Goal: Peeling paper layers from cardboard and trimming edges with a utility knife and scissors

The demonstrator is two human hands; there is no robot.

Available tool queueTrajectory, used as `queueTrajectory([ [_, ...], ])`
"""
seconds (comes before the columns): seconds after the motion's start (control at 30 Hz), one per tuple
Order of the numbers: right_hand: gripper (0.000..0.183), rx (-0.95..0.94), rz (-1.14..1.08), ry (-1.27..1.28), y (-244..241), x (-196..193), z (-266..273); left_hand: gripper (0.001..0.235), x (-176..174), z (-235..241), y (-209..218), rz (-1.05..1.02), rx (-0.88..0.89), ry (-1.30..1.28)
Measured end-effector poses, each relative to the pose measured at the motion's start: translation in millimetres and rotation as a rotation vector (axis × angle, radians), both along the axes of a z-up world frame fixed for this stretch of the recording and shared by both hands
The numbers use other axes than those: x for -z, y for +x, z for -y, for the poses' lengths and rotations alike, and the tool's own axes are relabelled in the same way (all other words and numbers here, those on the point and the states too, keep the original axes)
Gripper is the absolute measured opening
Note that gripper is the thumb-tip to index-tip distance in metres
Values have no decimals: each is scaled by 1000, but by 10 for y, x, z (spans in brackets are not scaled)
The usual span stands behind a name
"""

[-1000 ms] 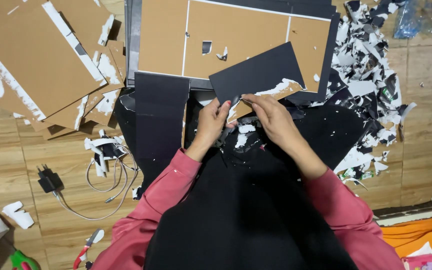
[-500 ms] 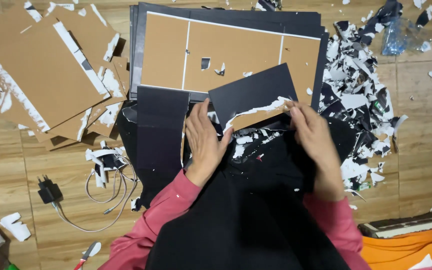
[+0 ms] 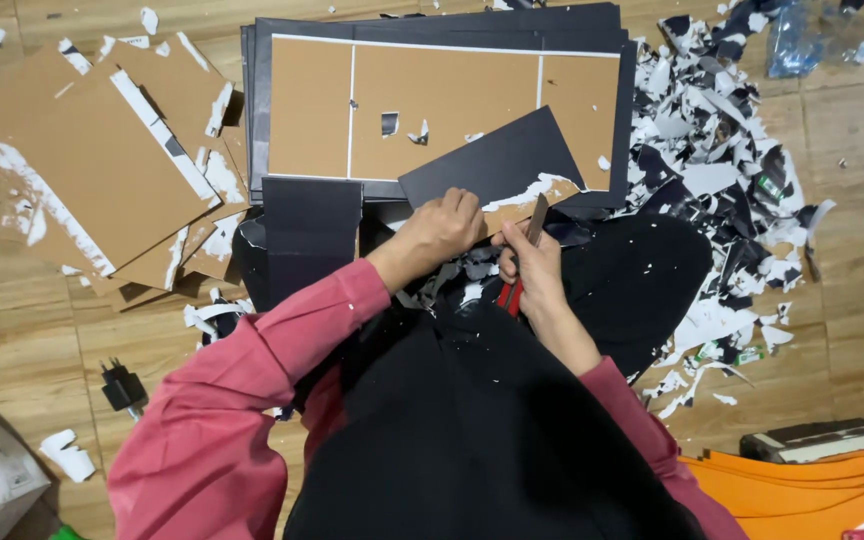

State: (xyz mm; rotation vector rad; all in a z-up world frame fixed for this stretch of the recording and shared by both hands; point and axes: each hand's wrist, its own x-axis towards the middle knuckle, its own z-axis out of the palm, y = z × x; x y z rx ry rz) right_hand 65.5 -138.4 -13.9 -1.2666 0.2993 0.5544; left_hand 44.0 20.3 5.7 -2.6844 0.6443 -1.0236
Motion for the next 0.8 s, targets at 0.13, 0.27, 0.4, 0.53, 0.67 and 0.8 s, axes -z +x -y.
queueTrajectory([
  [0.13, 16, 3, 65, -47, 30, -126, -44, 12, -95, -47, 32, -11, 13, 4],
  [0.27, 16, 41, 81, -15, 26, -95, -51, 12, -43, -94, 1, -165, -59, -392],
  [0.4, 19, 61, 60, 26, 9, -177, -91, 12, 105, -102, -129, -274, -111, -1225],
  [0.53, 19, 95, 29, 59, -7, -171, -104, 6, 198, 14, -200, -245, -250, -1839],
  [0.67, 18, 129, 44, 52, 3, -223, -122, 11, 219, -105, -210, -219, -210, -2536],
  [0.8, 20, 142, 79, 47, 12, -401, -157, 14, -205, -106, -237, -153, 226, -3005],
])
